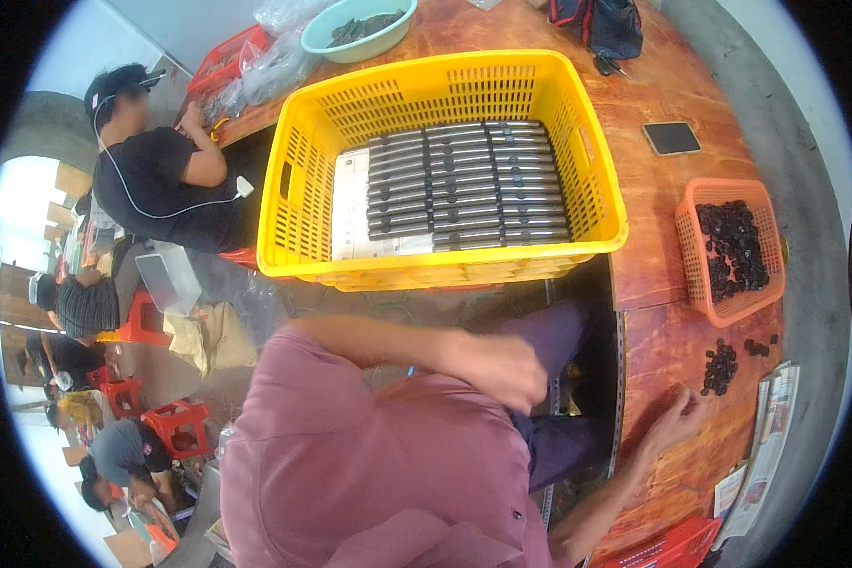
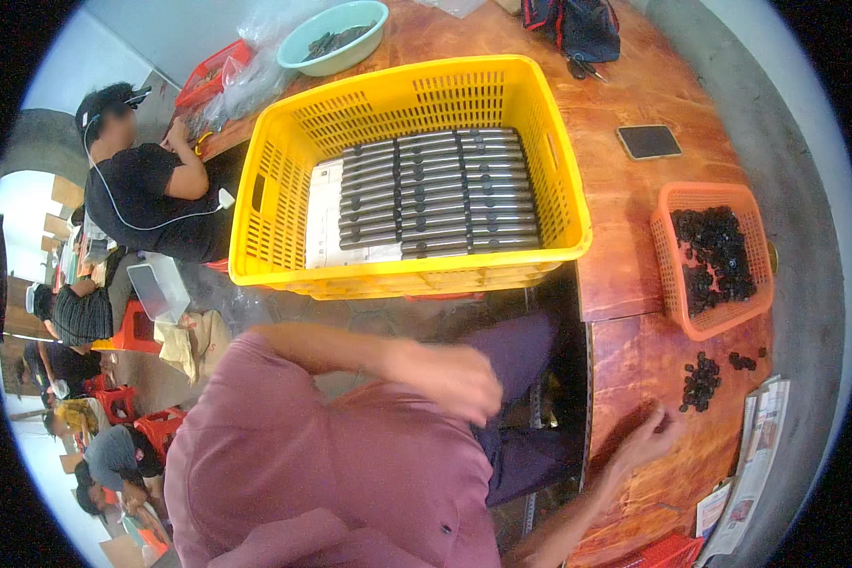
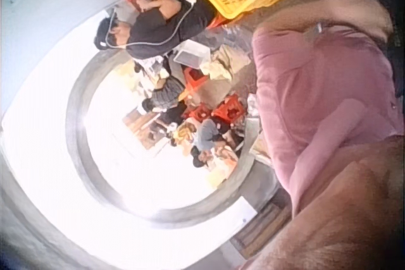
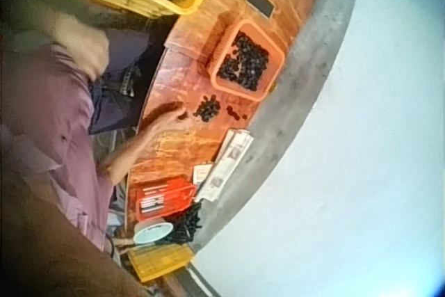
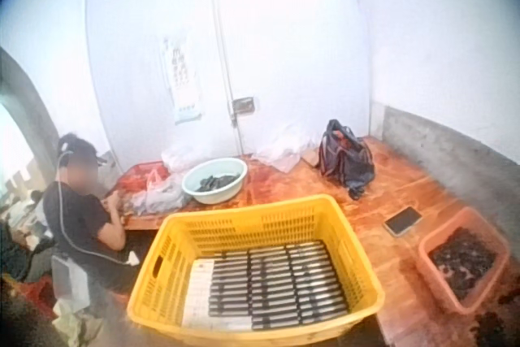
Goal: The person repeatedly picks small black circular pieces from a table and inserts them into a metal cylinder held in the other hand. After filling each cylinder, the person places it into a yellow basket. The process is repeated continuously throughout the clip.
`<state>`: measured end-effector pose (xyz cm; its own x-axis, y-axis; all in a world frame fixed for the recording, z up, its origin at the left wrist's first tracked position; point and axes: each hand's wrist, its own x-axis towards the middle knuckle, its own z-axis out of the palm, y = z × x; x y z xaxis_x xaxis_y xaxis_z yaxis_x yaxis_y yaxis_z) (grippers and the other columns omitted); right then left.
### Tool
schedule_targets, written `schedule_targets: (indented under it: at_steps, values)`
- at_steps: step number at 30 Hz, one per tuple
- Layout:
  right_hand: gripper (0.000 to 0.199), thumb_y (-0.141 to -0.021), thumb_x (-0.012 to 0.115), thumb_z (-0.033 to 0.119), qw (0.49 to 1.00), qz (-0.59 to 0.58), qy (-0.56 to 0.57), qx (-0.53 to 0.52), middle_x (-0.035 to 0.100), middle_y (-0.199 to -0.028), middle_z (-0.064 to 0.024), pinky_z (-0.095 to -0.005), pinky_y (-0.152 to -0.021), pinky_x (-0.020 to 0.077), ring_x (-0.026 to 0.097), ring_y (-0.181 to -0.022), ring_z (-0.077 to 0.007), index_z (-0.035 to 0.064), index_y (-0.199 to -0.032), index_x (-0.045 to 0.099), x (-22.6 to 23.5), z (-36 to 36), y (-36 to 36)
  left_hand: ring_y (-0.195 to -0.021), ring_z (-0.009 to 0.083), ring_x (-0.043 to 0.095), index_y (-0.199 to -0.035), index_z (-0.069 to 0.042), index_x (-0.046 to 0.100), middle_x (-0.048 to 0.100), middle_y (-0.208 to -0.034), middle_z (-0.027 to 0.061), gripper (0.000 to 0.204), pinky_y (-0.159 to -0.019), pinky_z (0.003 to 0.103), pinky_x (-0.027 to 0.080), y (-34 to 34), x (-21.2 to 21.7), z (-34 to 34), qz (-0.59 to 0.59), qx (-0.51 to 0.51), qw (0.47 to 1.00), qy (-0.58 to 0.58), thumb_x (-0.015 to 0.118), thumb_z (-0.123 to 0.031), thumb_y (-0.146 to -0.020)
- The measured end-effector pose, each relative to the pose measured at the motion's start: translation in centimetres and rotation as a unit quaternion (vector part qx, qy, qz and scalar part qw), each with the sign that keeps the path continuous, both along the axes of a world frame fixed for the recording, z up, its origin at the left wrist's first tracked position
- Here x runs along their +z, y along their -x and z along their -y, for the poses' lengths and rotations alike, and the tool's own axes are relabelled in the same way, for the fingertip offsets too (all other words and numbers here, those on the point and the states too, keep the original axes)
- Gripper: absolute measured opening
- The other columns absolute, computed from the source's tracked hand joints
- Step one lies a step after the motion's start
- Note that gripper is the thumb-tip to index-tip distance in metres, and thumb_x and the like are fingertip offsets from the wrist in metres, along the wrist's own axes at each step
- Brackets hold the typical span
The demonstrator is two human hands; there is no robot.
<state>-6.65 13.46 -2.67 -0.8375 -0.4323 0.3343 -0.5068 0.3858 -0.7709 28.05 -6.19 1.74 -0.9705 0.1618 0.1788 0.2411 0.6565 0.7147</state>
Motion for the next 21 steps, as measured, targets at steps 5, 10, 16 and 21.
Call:
schedule_targets:
  at_steps: [5, 10, 16, 21]
  values:
    - [0.012, -0.089, 0.067, -0.001, 0.937, 0.059, -0.005, 0.345, 0.071, -0.106, -0.0131, -0.0391, -0.090, 0.0518, 0.065, -0.097, -0.0266, -0.0011, -0.100, 0.072, 8.4, 3.1, -12.8, -0.098, 0.0353, 0.069, -0.101, -0.006, 0.071, 0.072, -0.103, 0.0197, 0.028, -0.083, 0.050, 0.053, 8.1, -6.5, -7.8, 0.191, -0.158, 0.968, -0.041, 0.067, -0.033, -0.094]
    - [0.037, -0.071, 0.069, 0.004, 0.798, -0.192, -0.058, 0.568, 0.069, -0.113, -0.0122, -0.0427, -0.085, 0.0518, 0.065, -0.102, -0.0322, 0.0084, -0.107, 0.073, 10.0, 5.5, -19.9, -0.097, 0.0343, 0.069, -0.103, -0.005, 0.070, 0.072, -0.103, 0.0193, 0.030, -0.083, 0.048, 0.053, 13.1, -11.3, -9.6, 0.218, -0.171, 0.955, -0.105, 0.069, -0.033, -0.093]
    - [0.040, -0.075, 0.066, 0.005, 0.812, -0.265, -0.108, 0.508, 0.067, -0.121, -0.0118, -0.0435, -0.086, 0.0499, 0.064, -0.108, -0.0313, 0.0080, -0.114, 0.072, 6.3, 1.7, -17.7, -0.094, 0.0340, 0.068, -0.103, -0.003, 0.070, 0.072, -0.101, 0.0186, 0.031, -0.082, 0.047, 0.053, 15.3, -12.8, -9.7, 0.142, -0.150, 0.952, -0.227, 0.070, -0.032, -0.093]
    - [0.030, -0.081, 0.069, 0.002, 0.872, -0.265, -0.143, 0.385, 0.068, -0.118, -0.0157, -0.0444, -0.087, 0.0496, 0.064, -0.106, -0.0342, 0.0048, -0.111, 0.072, 7.9, -2.6, -14.4, -0.092, 0.0338, 0.068, -0.103, -0.002, 0.069, 0.071, -0.100, 0.0181, 0.031, -0.081, 0.046, 0.053, 15.7, -13.1, -8.7, 0.045, -0.150, 0.949, -0.274, 0.071, -0.032, -0.093]
